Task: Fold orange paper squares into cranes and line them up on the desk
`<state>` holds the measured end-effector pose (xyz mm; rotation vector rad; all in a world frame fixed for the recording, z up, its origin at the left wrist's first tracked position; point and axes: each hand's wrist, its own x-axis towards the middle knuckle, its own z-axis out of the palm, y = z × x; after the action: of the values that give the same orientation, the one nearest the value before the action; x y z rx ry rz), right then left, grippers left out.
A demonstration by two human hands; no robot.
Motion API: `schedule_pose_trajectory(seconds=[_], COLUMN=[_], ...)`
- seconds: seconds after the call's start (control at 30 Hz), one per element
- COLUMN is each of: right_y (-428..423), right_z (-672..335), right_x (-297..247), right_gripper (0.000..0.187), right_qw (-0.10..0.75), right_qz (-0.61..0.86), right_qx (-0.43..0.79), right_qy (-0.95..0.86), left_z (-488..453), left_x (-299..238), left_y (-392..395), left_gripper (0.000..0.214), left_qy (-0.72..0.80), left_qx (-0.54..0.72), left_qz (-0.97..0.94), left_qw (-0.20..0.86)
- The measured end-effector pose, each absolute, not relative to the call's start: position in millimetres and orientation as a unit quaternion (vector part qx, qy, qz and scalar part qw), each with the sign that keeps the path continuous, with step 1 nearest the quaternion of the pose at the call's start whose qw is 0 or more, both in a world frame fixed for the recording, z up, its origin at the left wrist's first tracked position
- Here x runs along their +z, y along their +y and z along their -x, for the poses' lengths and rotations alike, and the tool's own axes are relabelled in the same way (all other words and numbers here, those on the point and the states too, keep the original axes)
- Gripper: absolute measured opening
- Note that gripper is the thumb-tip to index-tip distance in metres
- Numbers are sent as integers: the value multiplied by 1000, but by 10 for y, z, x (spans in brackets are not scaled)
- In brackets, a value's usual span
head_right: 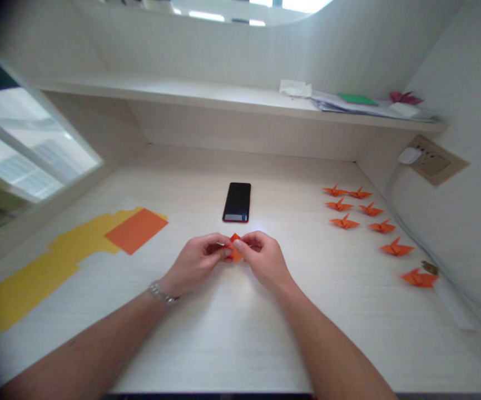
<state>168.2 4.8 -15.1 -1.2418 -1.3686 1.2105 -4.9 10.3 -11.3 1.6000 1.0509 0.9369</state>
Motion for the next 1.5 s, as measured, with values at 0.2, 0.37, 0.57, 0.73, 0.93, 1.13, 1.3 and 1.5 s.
schedule_pose_trajectory(seconds=[0.2,0.37,0.57,0.73,0.93,1.13,1.3,1.5], right_y=[55,23,60,38,27,26,12,3], right_z=[-1775,-1830,-1815,-1770,-1681,-1673,-1710,-1738], right_x=[-129,-73,-105,-103,-112,-69,-38,-23], right_gripper=[24,31,21,19,24,31,31,31], right_qw=[443,406,388,373,454,475,429,407], right_qz=[493,449,452,452,486,456,431,395], right_qx=[492,485,515,559,544,651,707,746], right_qy=[-565,-631,-617,-587,-512,-378,-362,-348], left_z=[116,135,93,86,96,92,144,171], left_x=[-71,-31,-91,-125,-59,-77,-82,-19], left_y=[114,116,143,139,106,105,137,148], left_gripper=[20,20,29,28,44,46,44,37], left_qy=[386,361,388,408,395,372,375,367], left_qx=[343,324,413,452,425,435,406,383], left_qz=[-748,-756,-665,-633,-686,-732,-778,-807], left_qw=[417,439,486,478,439,370,300,261])
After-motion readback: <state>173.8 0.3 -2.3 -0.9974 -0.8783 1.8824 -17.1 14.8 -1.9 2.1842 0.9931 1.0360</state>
